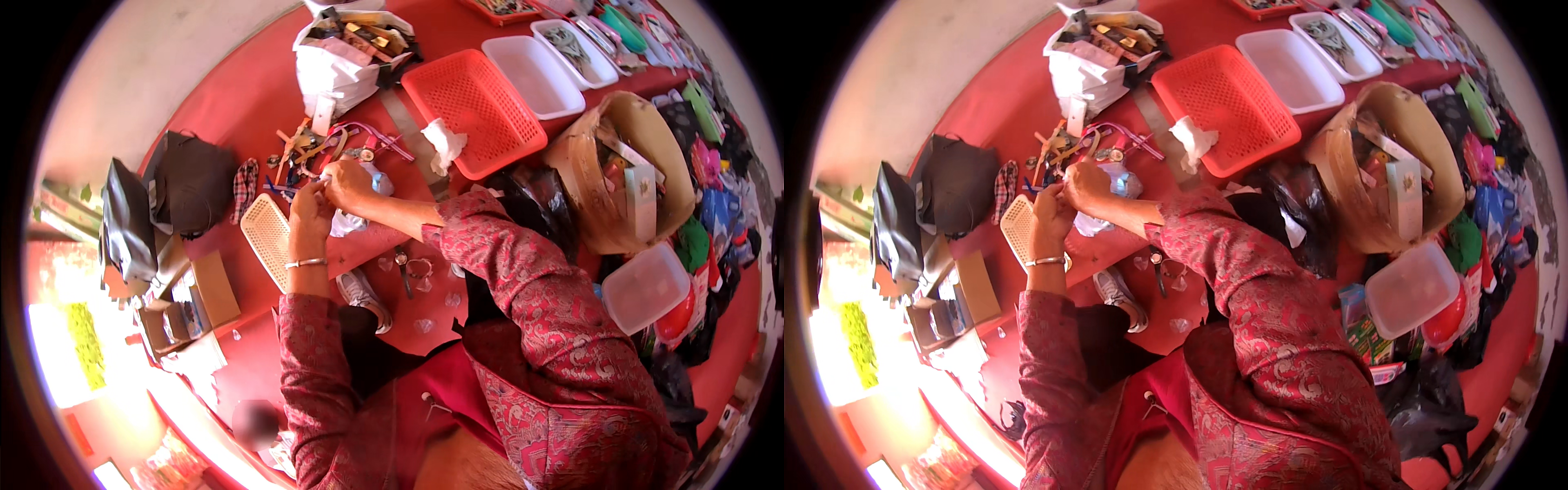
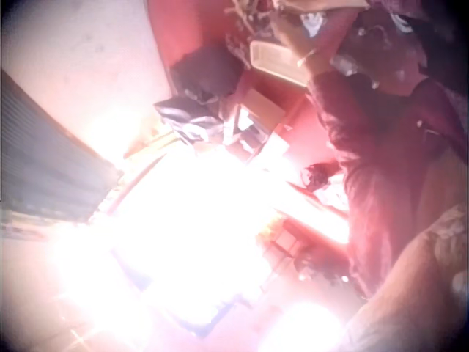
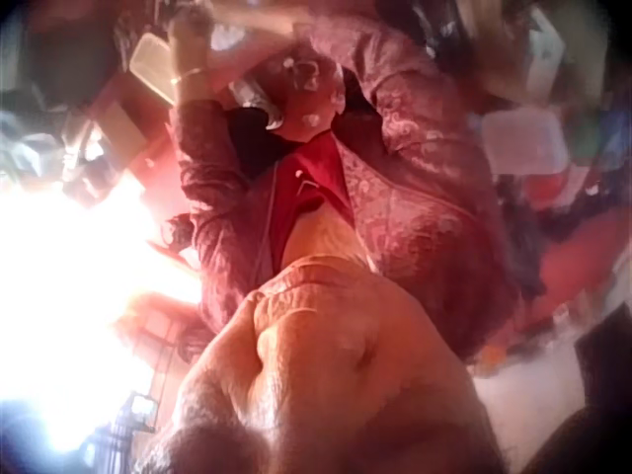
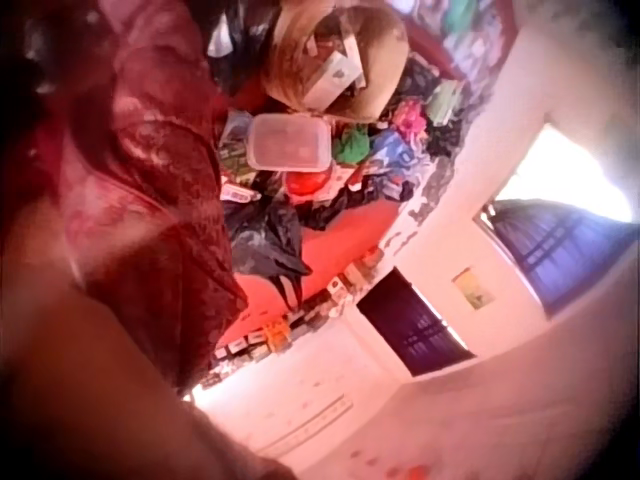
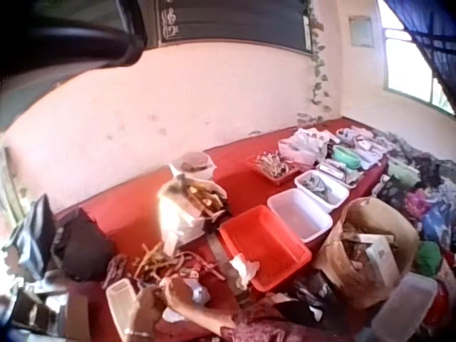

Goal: The person sits on the floor and sorts small accessories, such as hair clips and keychains, from a red basket into a clear plastic bag. They handle the items one by one, placing them into the bag and occasionally adjusting the bag's opening.

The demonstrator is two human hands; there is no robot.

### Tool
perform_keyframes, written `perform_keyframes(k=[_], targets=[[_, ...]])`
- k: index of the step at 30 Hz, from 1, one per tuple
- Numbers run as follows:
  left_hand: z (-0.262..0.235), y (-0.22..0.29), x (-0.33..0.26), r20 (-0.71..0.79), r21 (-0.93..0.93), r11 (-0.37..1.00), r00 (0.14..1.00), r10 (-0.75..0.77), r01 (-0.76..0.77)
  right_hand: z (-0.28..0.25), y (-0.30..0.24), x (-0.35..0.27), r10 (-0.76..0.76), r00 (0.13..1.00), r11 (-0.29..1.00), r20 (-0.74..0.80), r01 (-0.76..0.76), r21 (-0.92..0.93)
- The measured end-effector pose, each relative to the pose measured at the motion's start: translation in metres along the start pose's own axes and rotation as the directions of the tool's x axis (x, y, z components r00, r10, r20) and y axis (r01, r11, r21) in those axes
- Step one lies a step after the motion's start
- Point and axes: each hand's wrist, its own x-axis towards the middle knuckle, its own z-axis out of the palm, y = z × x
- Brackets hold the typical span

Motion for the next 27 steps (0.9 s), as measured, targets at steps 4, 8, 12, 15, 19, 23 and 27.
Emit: perform_keyframes(k=[4,8,12,15,19,23,27], targets=[[0.015,-0.011,0.008,0.027,-0.047,0.997,0.997,-0.067,0.068,-0.025,0.005,0.003,-0.255,0.955,0.961,0.153,0.268,-0.064],[0.022,-0.004,-0.016,-0.100,0.346,0.931,0.983,0.157,-0.113,-0.035,0.006,0.024,-0.315,0.883,0.949,0.348,0.305,0.085],[0.013,0.011,-0.025,-0.152,0.322,0.941,0.975,0.161,-0.105,-0.031,0.037,0.049,-0.423,0.830,0.898,0.362,0.331,0.291],[0.015,0.010,-0.024,-0.063,0.222,0.968,0.989,0.130,-0.113,-0.006,0.063,0.028,-0.385,0.734,0.919,0.559,0.357,0.164],[0.003,0.015,-0.017,-0.092,0.007,0.996,0.991,0.093,-0.092,0.011,0.055,0.006,-0.318,0.757,0.948,0.571,0.253,0.192],[-0.001,0.025,-0.022,-0.040,-0.069,0.990,0.992,0.123,-0.125,0.010,0.051,0.016,-0.272,0.770,0.848,0.577,-0.091,0.521],[-0.019,0.045,-0.039,-0.199,0.377,0.913,0.949,0.242,-0.154,0.013,0.067,0.013,-0.108,0.818,0.539,0.565,-0.430,0.724]])
